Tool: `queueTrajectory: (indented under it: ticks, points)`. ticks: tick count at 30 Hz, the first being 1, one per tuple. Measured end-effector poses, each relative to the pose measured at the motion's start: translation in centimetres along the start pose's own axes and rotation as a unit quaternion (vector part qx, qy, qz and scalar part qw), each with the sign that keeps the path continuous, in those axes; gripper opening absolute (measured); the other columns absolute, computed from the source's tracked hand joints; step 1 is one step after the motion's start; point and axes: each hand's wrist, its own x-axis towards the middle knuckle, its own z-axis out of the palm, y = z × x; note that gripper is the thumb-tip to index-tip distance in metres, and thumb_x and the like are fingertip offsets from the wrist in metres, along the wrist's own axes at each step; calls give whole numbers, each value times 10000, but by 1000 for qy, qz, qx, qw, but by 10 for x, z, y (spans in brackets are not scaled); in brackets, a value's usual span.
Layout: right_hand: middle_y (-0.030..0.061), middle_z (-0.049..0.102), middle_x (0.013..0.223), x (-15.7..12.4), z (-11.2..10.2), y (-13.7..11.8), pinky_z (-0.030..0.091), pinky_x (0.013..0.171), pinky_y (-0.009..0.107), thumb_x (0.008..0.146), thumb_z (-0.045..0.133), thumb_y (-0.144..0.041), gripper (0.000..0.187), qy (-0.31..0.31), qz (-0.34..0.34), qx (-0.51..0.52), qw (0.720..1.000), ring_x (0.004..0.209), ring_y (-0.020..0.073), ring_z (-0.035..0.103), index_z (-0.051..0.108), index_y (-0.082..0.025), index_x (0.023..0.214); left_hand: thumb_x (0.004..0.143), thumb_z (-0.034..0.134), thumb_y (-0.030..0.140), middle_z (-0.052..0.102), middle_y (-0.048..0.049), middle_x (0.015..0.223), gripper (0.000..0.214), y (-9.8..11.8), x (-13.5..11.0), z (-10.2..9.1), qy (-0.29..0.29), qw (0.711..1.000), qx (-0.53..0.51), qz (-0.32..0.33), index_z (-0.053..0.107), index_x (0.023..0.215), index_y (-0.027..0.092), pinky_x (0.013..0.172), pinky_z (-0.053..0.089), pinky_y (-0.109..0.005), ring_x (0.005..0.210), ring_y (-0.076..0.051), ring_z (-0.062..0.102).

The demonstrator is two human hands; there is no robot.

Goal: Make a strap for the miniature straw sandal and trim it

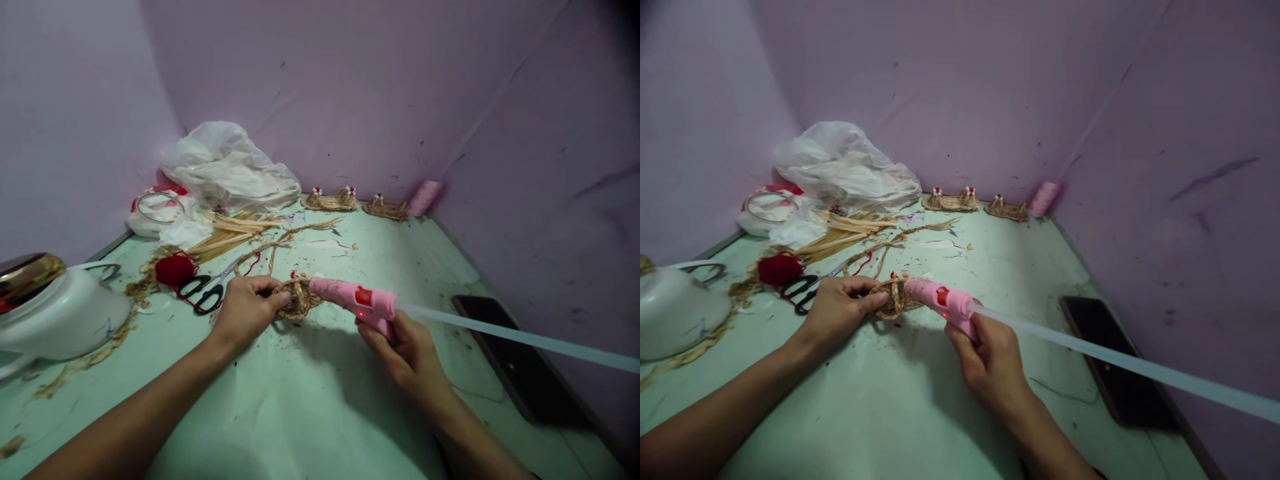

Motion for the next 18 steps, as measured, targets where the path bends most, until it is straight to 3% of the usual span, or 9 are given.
queueTrajectory:
  ticks: [8, 14, 18]
  points:
    - [-42, 391, 522, -1, 2, -3, 282, 447, 240, 786, 485, -304, 152, -7, 19, 2, 1000, 470, 102, 337, 522, -180, 707, 578, 686, 271, 645, -40, 605, 180, -1, 3, 0, -26, 997, -59, -51, 685, 653, 107, 483, 386, -216, 519, -113, 520]
    - [-34, 411, 549, 9, -14, -11, 310, 440, 232, 781, 478, -286, 102, 30, 33, 62, 997, 481, 112, 365, 538, -204, 767, 495, 735, 272, 543, 12, 440, 206, -5, 9, -1, -36, 978, -160, -126, 626, 542, 104, 386, 262, -189, 377, -58, 401]
    - [-26, 453, 593, 13, -22, -7, 329, 461, 235, 780, 496, -282, 102, 25, 43, 67, 997, 508, 122, 393, 557, -217, 830, 473, 744, 259, 556, 10, 444, 208, -5, 11, 0, -44, 970, -190, -143, 618, 533, 105, 377, 264, -183, 371, -55, 412]
